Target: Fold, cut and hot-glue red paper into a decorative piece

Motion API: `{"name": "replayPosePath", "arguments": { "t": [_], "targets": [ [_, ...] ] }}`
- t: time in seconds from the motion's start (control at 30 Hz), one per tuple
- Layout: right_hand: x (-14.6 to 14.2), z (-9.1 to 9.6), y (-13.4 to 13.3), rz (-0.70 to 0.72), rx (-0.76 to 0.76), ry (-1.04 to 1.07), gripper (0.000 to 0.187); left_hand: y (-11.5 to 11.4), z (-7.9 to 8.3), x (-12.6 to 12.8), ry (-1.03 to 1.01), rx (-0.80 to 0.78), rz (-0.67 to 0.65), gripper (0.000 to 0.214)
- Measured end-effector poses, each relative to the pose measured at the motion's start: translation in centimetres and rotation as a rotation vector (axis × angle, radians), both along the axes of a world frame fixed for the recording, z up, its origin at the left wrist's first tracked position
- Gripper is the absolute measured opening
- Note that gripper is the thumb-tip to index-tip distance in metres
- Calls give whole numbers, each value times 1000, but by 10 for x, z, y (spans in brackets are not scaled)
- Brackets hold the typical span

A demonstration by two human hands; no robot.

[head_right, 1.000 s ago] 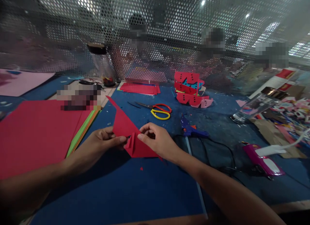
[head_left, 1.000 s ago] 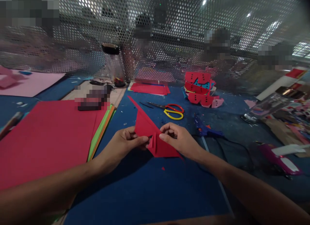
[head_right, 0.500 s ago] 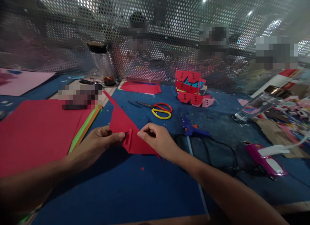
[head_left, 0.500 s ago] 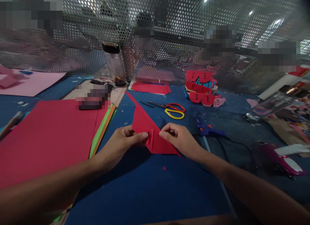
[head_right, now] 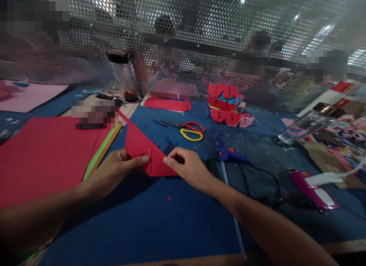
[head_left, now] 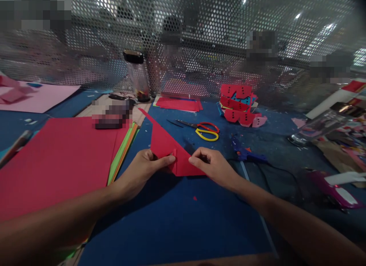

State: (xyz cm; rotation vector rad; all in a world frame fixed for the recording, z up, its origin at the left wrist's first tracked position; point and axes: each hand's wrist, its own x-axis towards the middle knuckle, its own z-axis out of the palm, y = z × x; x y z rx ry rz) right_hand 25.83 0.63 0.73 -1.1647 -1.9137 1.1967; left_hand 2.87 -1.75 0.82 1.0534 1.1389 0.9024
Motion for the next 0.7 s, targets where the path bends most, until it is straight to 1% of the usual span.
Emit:
{"name": "replayPosePath", "arguments": {
  "t": [0.1, 0.27, 0.4, 0.5, 0.6, 0.7],
  "targets": [
    [0, -2, 1, 7, -3, 2, 28, -1, 1, 1, 34, 5, -9, 28],
    [2, -2, 3, 21, -21, 4, 29, 2, 0, -4, 105, 73, 64, 29],
    [2, -2, 5, 16, -78, 38, 28, 4, 0, -7, 198, 41, 91, 33],
    [0, -2, 5, 0, -119, 89, 28, 5, -2, -7, 168, 45, 75, 33],
    [-1, -1, 4, 9, -167, 137, 29, 5, -5, -7, 181, 49, 97, 34],
    [0, -1, 4, 28, -171, 158, 27, 7, -8, -8, 164, 73, 121, 30]
  ]
}}
